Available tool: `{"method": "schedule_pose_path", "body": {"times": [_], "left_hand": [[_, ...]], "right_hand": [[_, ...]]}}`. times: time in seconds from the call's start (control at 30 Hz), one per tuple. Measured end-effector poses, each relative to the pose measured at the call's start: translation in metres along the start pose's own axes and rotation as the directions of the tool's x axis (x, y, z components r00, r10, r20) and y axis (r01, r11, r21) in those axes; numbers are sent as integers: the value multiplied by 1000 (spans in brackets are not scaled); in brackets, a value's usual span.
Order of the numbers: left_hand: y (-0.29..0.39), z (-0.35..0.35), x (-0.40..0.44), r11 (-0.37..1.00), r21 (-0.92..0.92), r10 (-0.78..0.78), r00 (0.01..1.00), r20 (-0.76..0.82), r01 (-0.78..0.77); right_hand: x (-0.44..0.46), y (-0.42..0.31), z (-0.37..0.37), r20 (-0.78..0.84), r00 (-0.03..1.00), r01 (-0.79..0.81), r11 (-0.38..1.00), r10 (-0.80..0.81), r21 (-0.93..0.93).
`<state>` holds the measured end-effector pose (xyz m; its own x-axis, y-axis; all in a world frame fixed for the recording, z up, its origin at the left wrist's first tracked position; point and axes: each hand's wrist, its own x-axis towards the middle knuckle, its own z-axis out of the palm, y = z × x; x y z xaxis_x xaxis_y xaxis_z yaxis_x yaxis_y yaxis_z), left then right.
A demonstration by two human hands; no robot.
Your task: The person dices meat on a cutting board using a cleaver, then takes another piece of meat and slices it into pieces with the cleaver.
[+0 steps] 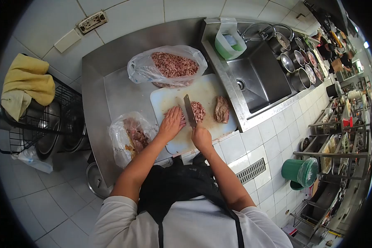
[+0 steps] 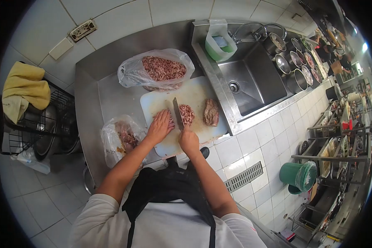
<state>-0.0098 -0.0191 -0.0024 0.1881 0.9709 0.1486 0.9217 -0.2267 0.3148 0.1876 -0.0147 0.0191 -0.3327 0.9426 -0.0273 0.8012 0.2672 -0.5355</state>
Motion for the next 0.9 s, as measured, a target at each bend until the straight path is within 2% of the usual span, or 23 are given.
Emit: {"method": "schedule_pose_path", "body": {"times": [0.17, 0.47, 0.67, 0.9], "left_hand": [[4, -18, -2, 996, -75, -37, 999, 9, 37], [1, 2, -7, 999, -24, -50, 999, -16, 49], [1, 12, -6, 986, 167, -26, 1000, 16, 23], [-4, 19, -7, 981, 195, 5, 1000, 0, -5]], "right_hand": [[-16, -9, -13, -19, 997, 68, 998, -69, -8], [-30, -24, -22, 66, 998, 13, 999, -9, -48], [-26, -26, -18, 74, 997, -4, 997, 10, -80], [-15, -23, -8, 128, 992, -2, 999, 6, -34]]}}
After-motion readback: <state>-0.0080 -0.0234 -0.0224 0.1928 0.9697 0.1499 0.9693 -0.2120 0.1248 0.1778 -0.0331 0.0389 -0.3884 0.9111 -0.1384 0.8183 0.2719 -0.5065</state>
